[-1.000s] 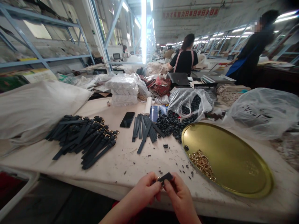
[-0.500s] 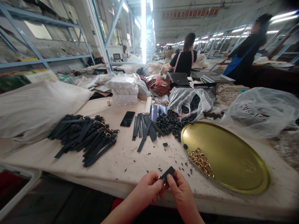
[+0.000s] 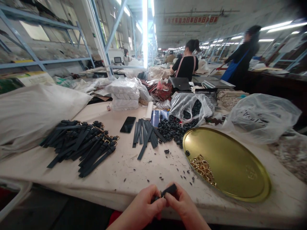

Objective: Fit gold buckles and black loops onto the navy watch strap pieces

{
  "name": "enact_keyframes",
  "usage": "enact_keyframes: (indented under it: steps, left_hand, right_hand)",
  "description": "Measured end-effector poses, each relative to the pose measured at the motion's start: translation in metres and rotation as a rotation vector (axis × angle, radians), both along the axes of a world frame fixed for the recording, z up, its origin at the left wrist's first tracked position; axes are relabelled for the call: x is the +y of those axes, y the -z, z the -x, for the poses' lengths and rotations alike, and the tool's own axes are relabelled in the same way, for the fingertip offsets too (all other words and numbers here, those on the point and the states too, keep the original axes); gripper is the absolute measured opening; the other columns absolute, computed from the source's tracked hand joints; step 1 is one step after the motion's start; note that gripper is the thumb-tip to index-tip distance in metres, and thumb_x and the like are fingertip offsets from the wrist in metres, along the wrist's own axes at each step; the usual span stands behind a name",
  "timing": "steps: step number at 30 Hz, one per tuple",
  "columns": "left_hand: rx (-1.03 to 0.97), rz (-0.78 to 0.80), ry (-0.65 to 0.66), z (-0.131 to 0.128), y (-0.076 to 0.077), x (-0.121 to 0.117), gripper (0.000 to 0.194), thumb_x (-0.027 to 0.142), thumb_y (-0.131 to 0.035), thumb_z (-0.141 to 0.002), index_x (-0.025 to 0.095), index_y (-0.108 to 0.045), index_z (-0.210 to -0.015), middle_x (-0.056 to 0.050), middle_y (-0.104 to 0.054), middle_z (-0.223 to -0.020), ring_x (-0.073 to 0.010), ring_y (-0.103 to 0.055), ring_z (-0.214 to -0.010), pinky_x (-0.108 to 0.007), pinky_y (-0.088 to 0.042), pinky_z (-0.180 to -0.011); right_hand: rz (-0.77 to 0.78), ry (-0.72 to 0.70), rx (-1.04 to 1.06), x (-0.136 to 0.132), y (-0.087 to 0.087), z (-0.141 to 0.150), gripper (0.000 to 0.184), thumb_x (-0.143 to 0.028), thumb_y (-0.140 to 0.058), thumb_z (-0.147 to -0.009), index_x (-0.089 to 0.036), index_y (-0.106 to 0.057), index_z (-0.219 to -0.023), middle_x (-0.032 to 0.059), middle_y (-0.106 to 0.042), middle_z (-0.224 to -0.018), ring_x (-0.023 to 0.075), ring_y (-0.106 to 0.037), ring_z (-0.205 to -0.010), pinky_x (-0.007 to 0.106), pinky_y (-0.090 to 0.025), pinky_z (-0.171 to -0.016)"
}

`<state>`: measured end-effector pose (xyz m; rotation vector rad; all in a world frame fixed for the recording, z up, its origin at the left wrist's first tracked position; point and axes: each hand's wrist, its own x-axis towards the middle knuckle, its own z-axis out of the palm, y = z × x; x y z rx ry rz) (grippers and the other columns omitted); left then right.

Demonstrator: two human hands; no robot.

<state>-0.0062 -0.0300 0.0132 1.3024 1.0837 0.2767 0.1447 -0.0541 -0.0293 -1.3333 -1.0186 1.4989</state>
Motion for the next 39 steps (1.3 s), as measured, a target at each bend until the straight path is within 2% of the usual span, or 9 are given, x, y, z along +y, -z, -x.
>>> enact_keyframes:
  steps: [6,9,12,14,21,25,31,35,39]
  left_hand:
    - [-0.09,0.039,-0.037,-0.002,0.016,0.015,0.026,0.038,-0.055,-0.069,0.019,-0.038,-0.064,0.01,-0.041,-0.039,-0.0052,-0.034,-0.034,-0.015,-0.021,-0.034]
    - [-0.12,0.032,-0.068,-0.007,0.02,0.03,0.027,0.038,-0.057,-0.066,0.019,-0.038,-0.064,0.009,-0.043,-0.041,-0.0053,-0.035,-0.033,-0.015,-0.025,-0.034]
    - [-0.137,-0.01,-0.084,-0.011,0.016,0.043,0.027,0.033,-0.055,-0.067,0.017,-0.044,-0.086,0.007,-0.053,-0.052,-0.0069,-0.041,-0.036,-0.017,-0.032,-0.036]
    - [-0.104,-0.071,-0.052,-0.012,0.012,0.049,0.027,0.031,-0.05,-0.072,0.016,-0.047,-0.093,0.006,-0.054,-0.055,-0.0064,-0.042,-0.038,-0.016,-0.032,-0.037]
    - [0.004,-0.166,-0.172,-0.012,0.015,0.061,0.022,0.038,-0.042,-0.077,0.017,-0.046,-0.074,0.007,-0.047,-0.046,-0.005,-0.032,-0.032,-0.016,-0.023,-0.033]
    - [0.033,-0.225,-0.253,-0.012,0.009,0.064,0.024,0.04,-0.042,-0.078,0.017,-0.047,-0.073,0.007,-0.045,-0.046,-0.0062,-0.033,-0.034,-0.017,-0.026,-0.035]
    - [0.089,-0.369,-0.202,-0.019,-0.001,0.053,0.024,0.036,-0.039,-0.08,0.017,-0.05,-0.07,0.006,-0.042,-0.047,-0.008,-0.04,-0.044,-0.019,-0.029,-0.045]
    - [0.209,-0.419,-0.059,-0.012,-0.003,0.042,0.021,0.03,-0.04,-0.079,0.018,-0.047,-0.063,0.006,-0.039,-0.048,-0.0082,-0.038,-0.046,-0.019,-0.026,-0.045]
    - [0.225,-0.391,0.04,-0.004,-0.005,0.038,0.02,0.029,-0.043,-0.076,0.018,-0.046,-0.06,0.007,-0.039,-0.049,-0.0078,-0.037,-0.046,-0.02,-0.023,-0.044]
  right_hand:
    - [-0.131,0.052,-0.156,0.0,-0.007,0.004,0.021,-0.034,-0.057,-0.068,-0.019,-0.043,-0.063,-0.0066,-0.038,-0.055,0.0094,-0.034,-0.052,0.023,-0.028,-0.05]
    - [-0.178,-0.047,-0.212,0.008,-0.016,-0.005,0.02,-0.036,-0.055,-0.072,-0.019,-0.047,-0.066,-0.0051,-0.042,-0.057,0.0105,-0.038,-0.054,0.023,-0.03,-0.051]
    - [-0.179,-0.177,-0.249,0.035,-0.02,-0.025,0.021,-0.038,-0.046,-0.078,-0.018,-0.053,-0.074,-0.0026,-0.049,-0.059,0.0129,-0.046,-0.057,0.024,-0.036,-0.054]
    - [-0.24,-0.087,-0.409,0.064,-0.019,-0.039,0.022,-0.036,-0.042,-0.08,-0.019,-0.055,-0.079,-0.0009,-0.051,-0.063,0.015,-0.049,-0.06,0.027,-0.039,-0.058]
    - [-0.314,0.034,-0.538,0.138,-0.004,-0.052,0.008,-0.014,-0.056,-0.064,-0.02,-0.055,-0.06,0.0014,-0.048,-0.071,0.0188,-0.046,-0.074,0.033,-0.034,-0.075]
    - [-0.246,-0.021,-0.411,0.118,-0.011,-0.039,0.01,-0.028,-0.055,-0.071,-0.019,-0.053,-0.067,-0.0006,-0.049,-0.065,0.0154,-0.046,-0.064,0.029,-0.038,-0.063]
    - [0.091,0.013,0.347,0.068,-0.025,-0.019,0.025,-0.04,-0.063,-0.069,-0.017,-0.055,-0.072,-0.003,-0.051,-0.064,0.0091,-0.046,-0.059,0.023,-0.04,-0.061]
    - [-0.039,0.089,0.204,0.052,-0.02,-0.014,0.024,-0.036,-0.067,-0.067,-0.017,-0.054,-0.064,-0.0045,-0.049,-0.056,0.0091,-0.045,-0.055,0.022,-0.037,-0.057]
    - [-0.082,0.083,0.117,0.042,-0.019,-0.013,0.028,-0.036,-0.071,-0.062,-0.018,-0.058,-0.079,-0.0059,-0.052,-0.058,0.0094,-0.047,-0.052,0.024,-0.037,-0.056]
